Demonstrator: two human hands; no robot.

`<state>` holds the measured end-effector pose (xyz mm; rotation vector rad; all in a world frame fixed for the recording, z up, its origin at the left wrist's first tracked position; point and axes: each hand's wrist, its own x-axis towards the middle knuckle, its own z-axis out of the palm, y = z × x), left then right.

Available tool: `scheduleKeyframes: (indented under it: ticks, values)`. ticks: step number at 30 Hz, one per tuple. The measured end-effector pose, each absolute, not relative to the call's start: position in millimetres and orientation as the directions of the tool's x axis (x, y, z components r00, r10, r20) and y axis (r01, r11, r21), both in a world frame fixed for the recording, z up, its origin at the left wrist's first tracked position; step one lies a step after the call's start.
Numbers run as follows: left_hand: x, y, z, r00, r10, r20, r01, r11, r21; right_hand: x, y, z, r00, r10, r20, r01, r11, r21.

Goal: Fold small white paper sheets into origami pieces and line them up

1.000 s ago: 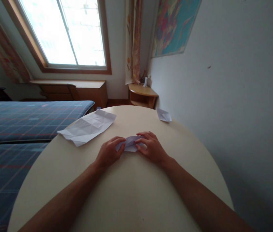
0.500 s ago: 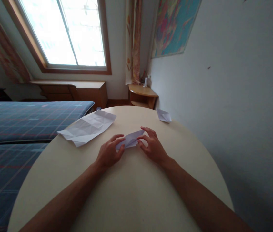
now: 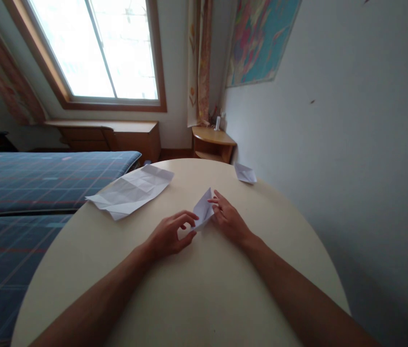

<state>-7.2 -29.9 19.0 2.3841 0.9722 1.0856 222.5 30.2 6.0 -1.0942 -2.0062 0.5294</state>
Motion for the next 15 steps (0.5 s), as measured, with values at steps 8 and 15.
scheduleKeyframes:
  ticks: [8, 15]
  values:
    - [-4.6, -27.5, 19.3, 0.527, 0.672, 0.52, 0.442, -0.739, 0.508, 225.1, 39.9, -7.4, -0.294, 0.871, 0.393, 0.369, 0.482, -0.794]
    - [-4.3, -25.3, 16.4, 0.524, 0.654, 0.546, 0.458, -0.756, 0.467, 225.0, 43.2, -7.9, -0.281, 0.851, 0.444, 0.375, 0.523, -0.766]
